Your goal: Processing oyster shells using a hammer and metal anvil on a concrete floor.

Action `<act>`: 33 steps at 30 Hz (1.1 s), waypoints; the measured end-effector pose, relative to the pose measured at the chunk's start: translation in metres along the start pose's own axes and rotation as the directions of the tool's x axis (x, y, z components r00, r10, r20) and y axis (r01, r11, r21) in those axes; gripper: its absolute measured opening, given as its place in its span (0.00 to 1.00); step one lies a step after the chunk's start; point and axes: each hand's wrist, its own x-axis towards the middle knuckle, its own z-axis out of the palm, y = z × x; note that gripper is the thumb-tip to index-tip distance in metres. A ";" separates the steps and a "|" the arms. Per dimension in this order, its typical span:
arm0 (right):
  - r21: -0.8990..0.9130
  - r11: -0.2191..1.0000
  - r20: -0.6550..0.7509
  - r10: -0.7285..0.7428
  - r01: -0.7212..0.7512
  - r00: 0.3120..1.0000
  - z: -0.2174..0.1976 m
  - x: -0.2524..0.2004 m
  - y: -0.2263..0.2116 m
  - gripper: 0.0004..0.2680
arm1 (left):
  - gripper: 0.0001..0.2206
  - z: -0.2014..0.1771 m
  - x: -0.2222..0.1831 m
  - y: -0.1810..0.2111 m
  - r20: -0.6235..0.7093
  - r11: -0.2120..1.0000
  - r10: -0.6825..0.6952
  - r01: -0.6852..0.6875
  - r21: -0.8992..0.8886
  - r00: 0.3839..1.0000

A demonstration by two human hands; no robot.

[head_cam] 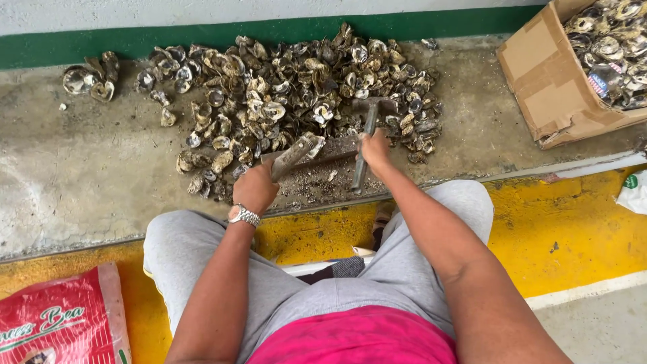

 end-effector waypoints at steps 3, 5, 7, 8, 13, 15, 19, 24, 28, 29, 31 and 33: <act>-0.338 0.941 0.051 0.015 0.003 0.999 0.001 0.014 0.013 0.12 | 0.21 -0.015 -0.002 0.009 -0.015 0.999 0.026 -0.025 0.046 1.000; -0.419 0.908 0.075 0.020 0.013 0.997 -0.001 0.012 0.005 0.12 | 0.22 -0.015 0.001 0.008 0.006 0.999 0.023 -0.023 0.047 1.000; -0.493 0.870 0.105 0.040 0.017 0.994 -0.001 -0.005 -0.009 0.12 | 0.24 -0.012 -0.003 0.004 0.039 0.998 0.012 -0.014 0.055 0.999; -0.697 0.714 0.058 -0.037 0.067 0.998 -0.002 -0.015 -0.024 0.19 | 0.24 -0.011 -0.002 0.003 0.048 0.999 0.012 -0.015 0.047 0.999; -0.814 0.429 0.146 -0.502 0.391 0.853 0.010 0.007 -0.003 0.17 | 0.28 -0.005 0.006 -0.005 0.069 1.000 -0.002 0.002 0.000 0.998; -0.753 0.468 0.230 -0.471 0.462 0.852 0.019 0.010 -0.001 0.11 | 0.29 0.002 0.011 -0.011 0.112 0.997 -0.039 0.046 -0.065 0.993; -0.656 0.634 0.245 -0.335 0.410 0.910 0.033 0.000 -0.009 0.10 | 0.30 -0.008 0.005 -0.005 0.110 0.999 -0.014 0.019 -0.047 0.994; -0.419 0.512 0.375 -0.654 0.750 0.657 0.045 0.038 0.032 0.11 | 0.31 -0.028 0.000 -0.008 0.137 1.000 0.003 -0.002 -0.006 0.991; -0.480 0.744 0.354 -0.320 0.464 0.879 0.042 -0.029 -0.038 0.07 | 0.30 -0.031 -0.005 -0.008 0.137 1.000 0.006 -0.004 -0.017 0.991; -0.504 0.766 0.306 -0.274 0.399 0.912 0.044 -0.033 -0.040 0.06 | 0.30 -0.030 -0.005 -0.010 0.091 0.999 0.029 -0.026 -0.037 0.995; -0.525 0.786 0.242 -0.232 0.328 0.942 0.044 -0.031 -0.038 0.05 | 0.29 -0.033 0.001 -0.007 0.041 0.996 0.067 -0.064 -0.056 0.997; -0.521 0.571 0.291 -0.579 0.634 0.761 0.045 -0.022 -0.025 0.05 | 0.27 -0.030 0.001 -0.005 -0.034 0.993 0.099 -0.101 -0.061 0.994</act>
